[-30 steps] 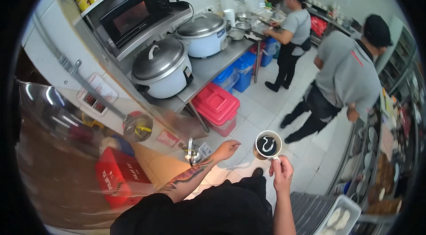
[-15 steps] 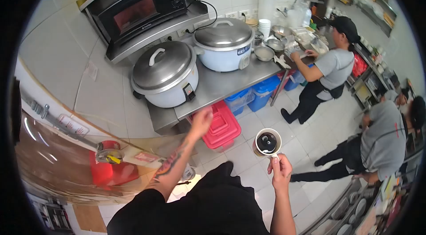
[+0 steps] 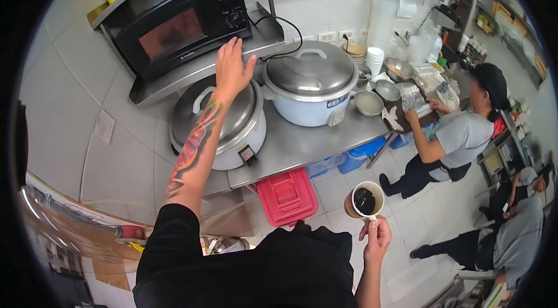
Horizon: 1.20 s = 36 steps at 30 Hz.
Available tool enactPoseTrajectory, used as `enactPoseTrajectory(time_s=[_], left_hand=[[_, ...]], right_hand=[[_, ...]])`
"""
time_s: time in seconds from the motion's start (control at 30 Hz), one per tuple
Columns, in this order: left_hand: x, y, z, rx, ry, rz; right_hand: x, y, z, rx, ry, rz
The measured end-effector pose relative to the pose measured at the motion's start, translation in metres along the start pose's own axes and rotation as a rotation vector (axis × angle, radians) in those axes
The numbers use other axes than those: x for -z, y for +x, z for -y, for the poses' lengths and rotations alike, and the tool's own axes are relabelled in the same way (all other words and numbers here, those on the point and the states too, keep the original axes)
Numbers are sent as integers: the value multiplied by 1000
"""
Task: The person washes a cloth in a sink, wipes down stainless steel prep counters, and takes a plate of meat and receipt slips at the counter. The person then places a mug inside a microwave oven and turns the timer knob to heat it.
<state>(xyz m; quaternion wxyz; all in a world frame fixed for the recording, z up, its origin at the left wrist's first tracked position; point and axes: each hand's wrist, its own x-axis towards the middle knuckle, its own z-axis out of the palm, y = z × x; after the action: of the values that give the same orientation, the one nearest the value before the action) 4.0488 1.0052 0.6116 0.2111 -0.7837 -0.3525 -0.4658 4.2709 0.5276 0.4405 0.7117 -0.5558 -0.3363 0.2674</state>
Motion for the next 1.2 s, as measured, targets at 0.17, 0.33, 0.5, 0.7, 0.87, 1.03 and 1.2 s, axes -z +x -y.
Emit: enactPoseTrajectory(time_s=[0.17,0.33,0.5,0.7,0.87,1.03,1.2], left_hand=[[-18,-16,18,-4,40,52],[-22,-18,5,19,94,-28],[-16,-18,-2,20,98,-11],[-21,-19,-1,35,131,-15],[-21,-17,-6,49,150,-19],[-25,-19,-6,65,165,-17],[-27,-14,-6,109,185,32]], right_hand=[[9,52,-3,7,33,130],[14,88,2,-21,10,195],[13,104,-5,-1,55,260],[12,110,-9,-11,71,324],[10,112,-11,-36,91,337],[12,115,-9,-61,97,337],[15,117,-11,-20,64,343]])
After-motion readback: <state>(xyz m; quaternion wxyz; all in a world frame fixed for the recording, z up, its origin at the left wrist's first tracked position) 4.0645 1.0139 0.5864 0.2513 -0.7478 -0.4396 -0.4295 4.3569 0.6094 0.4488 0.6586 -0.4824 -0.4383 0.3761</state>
